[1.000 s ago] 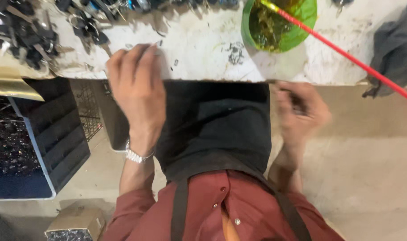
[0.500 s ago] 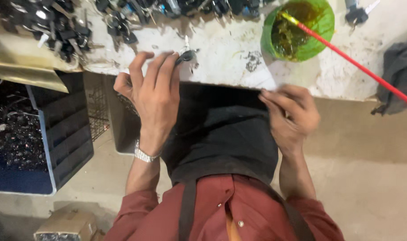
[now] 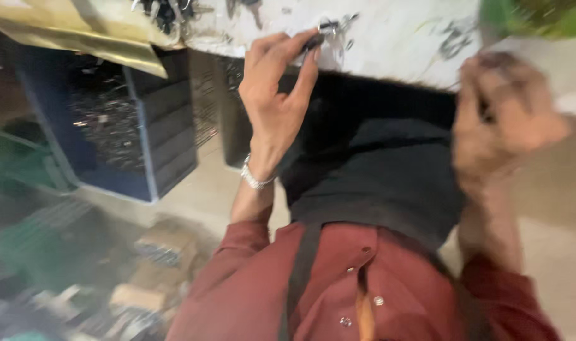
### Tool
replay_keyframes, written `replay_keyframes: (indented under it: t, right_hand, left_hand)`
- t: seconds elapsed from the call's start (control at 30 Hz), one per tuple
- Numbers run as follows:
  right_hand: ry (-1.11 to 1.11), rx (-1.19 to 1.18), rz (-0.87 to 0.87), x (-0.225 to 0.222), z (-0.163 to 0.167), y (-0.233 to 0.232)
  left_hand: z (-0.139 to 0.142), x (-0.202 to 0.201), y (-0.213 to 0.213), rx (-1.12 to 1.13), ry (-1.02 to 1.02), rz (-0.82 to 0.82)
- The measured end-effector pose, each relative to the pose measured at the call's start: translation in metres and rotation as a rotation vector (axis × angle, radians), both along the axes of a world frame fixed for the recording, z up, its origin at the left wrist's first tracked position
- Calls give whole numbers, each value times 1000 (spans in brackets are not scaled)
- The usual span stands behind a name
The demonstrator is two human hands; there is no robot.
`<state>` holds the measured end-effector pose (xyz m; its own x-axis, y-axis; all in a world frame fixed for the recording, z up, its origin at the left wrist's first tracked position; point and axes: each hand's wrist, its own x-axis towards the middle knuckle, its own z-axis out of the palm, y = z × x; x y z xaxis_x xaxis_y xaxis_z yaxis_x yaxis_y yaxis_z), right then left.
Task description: The person picks up small metal components one at a time from a pile on the workbench, holds each in one hand, and uses a red-handled brush dipped in oil from a green cup to coat the part. Coated parts are dropped into a bin below the bench.
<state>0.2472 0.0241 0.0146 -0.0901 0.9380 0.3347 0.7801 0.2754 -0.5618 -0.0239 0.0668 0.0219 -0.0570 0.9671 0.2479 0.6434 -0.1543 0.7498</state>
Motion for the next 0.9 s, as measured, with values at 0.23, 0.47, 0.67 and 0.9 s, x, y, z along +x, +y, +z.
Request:
replay_keyframes:
  t: [0.23,0.47,0.67,0.9]
  right_hand:
    - [21,24,32,-23,-1,-1]
    - [180,14,-101,-7,-11,-1]
    - [286,19,-76,-6,-27,-10]
    - [261,68,-29,-14,-7,-11]
  left_hand:
    - [-15,-6,-9,3,159,-17]
    - [21,-54,33,184,29,245]
    - [15,-83,49,223,384,562]
    - [-10,-52,55,83,611,311]
